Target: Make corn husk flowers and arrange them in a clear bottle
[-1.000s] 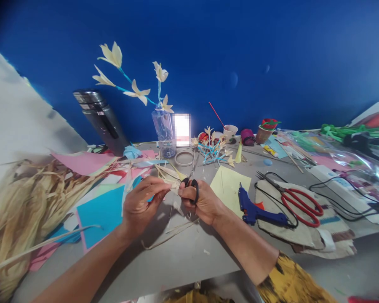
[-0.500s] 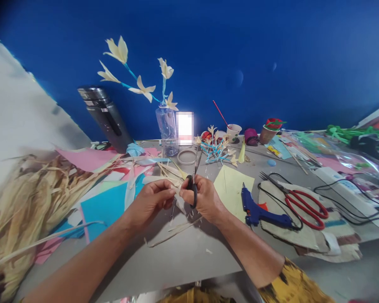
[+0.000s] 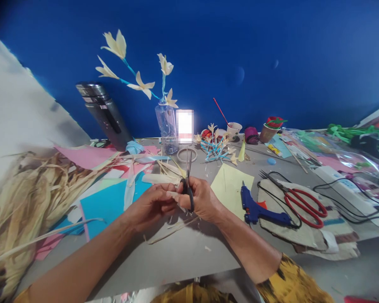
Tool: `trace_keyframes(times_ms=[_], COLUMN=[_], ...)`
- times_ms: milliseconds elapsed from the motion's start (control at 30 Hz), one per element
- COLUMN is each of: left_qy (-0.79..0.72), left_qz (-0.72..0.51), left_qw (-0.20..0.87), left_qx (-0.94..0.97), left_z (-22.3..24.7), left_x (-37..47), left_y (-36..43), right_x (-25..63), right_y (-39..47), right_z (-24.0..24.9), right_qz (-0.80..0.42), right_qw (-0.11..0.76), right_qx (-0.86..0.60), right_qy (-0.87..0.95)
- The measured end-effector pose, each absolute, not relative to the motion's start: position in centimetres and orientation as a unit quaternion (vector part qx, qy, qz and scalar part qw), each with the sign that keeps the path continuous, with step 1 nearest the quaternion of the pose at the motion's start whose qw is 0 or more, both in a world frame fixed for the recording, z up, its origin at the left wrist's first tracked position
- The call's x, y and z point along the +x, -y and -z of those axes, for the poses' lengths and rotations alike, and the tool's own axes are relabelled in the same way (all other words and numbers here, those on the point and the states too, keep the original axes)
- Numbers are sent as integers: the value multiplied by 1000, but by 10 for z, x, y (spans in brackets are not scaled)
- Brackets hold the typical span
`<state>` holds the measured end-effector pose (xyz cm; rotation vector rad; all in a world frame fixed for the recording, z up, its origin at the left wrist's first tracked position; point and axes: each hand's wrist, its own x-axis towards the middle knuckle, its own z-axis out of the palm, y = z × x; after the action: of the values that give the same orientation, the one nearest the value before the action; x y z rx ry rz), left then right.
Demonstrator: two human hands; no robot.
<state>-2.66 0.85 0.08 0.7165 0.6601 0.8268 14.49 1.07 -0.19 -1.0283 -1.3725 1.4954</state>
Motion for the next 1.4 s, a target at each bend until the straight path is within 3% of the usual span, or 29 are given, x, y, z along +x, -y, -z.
trace_keyframes(times_ms=[167, 467, 733, 833, 1100, 1400], left_qy=[-309, -378, -382, -385, -388, -396], left_qz=[-431, -431, -433, -461, -517, -540], left_qw=[804, 733, 743, 733, 694, 664], left_qx=[269, 365, 337, 320, 316, 332], left_z=[-3, -7, -5, -9, -17, -22], left_x=[-30, -24, -26, -31, -40, -38], left_y=[-12, -7, -9, -12, -16, -14], right_x=[148, 146, 144, 146, 152, 151], right_y=[-12, -11, -12, -14, -13, -11], right_z=[7, 1, 1, 1, 6, 4], right_qz=[-576, -561, -549, -556, -586, -585], right_qw=[453, 462, 483, 452, 273, 252], right_qx=[-417, -438, -452, -462, -383, -373], right_qy=[538, 529, 512, 523, 660, 674])
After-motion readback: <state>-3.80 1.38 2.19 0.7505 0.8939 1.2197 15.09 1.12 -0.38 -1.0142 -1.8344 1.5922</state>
